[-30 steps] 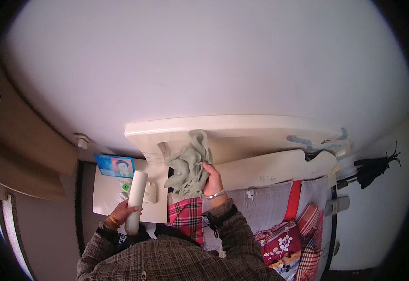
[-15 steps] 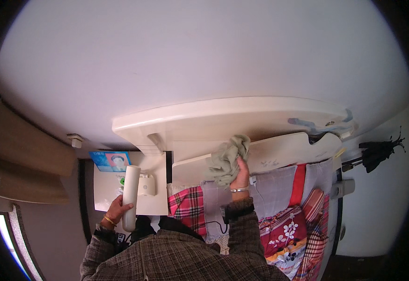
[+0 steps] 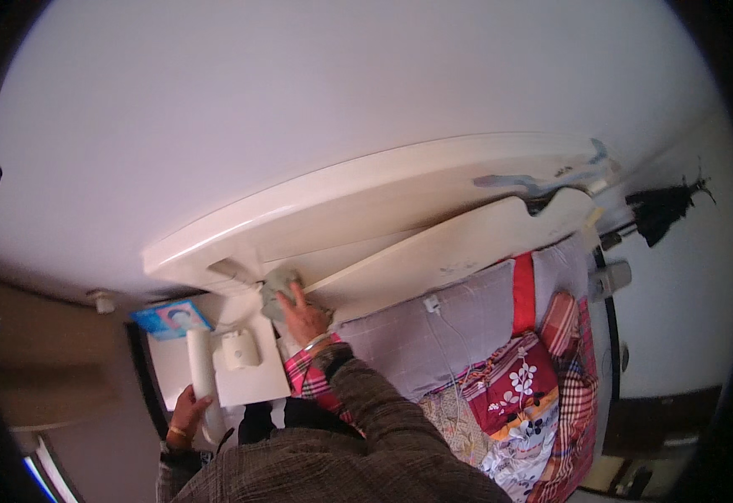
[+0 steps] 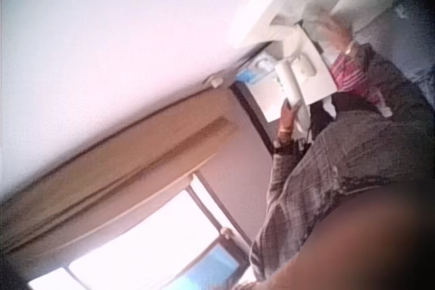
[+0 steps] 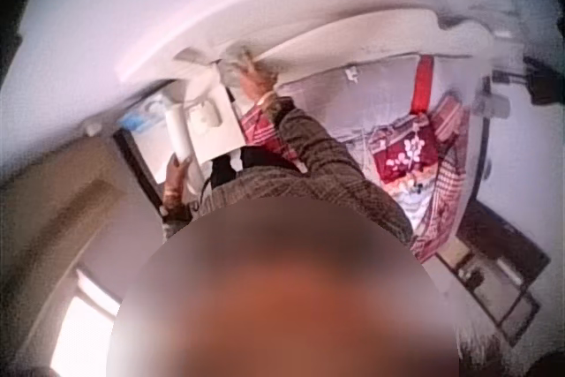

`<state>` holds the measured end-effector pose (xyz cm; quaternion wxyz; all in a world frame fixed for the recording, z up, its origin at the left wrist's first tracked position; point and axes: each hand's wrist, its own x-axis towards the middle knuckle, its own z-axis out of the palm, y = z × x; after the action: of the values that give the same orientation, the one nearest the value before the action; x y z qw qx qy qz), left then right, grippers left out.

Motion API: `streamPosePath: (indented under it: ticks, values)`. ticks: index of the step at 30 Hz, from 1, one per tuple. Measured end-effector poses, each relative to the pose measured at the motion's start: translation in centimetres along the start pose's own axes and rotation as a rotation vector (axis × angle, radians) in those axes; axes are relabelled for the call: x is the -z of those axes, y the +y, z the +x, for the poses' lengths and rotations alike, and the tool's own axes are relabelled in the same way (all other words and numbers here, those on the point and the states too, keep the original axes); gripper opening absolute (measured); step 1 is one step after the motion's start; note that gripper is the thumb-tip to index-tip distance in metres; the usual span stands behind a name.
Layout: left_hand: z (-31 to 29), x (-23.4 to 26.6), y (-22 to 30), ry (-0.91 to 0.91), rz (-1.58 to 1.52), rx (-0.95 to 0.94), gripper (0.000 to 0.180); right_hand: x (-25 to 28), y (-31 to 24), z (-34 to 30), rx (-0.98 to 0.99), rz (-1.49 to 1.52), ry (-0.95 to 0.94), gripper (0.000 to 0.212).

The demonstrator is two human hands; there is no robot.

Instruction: The person wipes the headboard and side table of a bed with a cloth. They open a drawer, wipe its interior, then close it and continue wiping the headboard and side table surfaces.

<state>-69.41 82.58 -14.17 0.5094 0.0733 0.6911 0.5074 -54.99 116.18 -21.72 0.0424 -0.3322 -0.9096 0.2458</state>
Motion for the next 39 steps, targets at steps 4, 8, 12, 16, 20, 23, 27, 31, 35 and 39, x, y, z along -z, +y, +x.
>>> streamPosePath:
  ticks: [4, 8, 12, 16, 20, 23, 27, 31, 35, 39]
  values:
    - [0.6, 1.5, -1.6, -0.037, 0.006, -0.022, 0.055, -0.1, 1.4, 0.4, 0.108, 0.047, 0.168, 0.042]
    - [2.0, 3.7, -4.2, 0.021, 0.159, 0.014, 0.048, 3.7, 7.2, 0.9, 0.052, 0.042, 0.393, 0.036]
    - [2.4, 5.4, -5.0, -0.007, 0.388, 0.032, 0.041, 10.7, 15.4, 1.3, -0.008, -0.067, 0.608, 0.034]
    - [1.7, 5.0, -3.1, 0.01, 0.612, 0.058, 0.042, 16.9, 22.8, 2.3, -0.041, -0.152, 0.839, 0.032]
    - [0.8, 3.3, -1.9, 0.067, 0.506, 0.032, 0.044, 22.1, 29.4, 3.3, -0.258, -0.174, 0.879, 0.03]
    - [0.6, 3.0, -1.6, 0.066, 0.364, 0.112, 0.044, 25.0, 33.1, 4.1, -0.361, -0.214, 0.948, 0.032]
    - [0.6, 4.0, -1.9, 0.084, 0.55, 0.23, 0.046, 28.3, 37.5, 5.5, -0.532, -0.268, 0.963, 0.037]
    - [0.2, 4.9, -3.7, 0.098, 0.527, 0.165, 0.052, 30.5, 41.8, 7.1, -0.678, -0.414, 0.981, 0.039]
    - [-0.1, 5.2, -5.2, 0.092, 0.273, 0.184, 0.049, 32.3, 43.7, 7.7, -0.637, -0.442, 0.908, 0.027]
    - [0.2, 3.9, -3.8, 0.116, 0.154, 0.123, 0.049, 32.8, 42.9, 7.6, -0.669, -0.55, 0.735, 0.028]
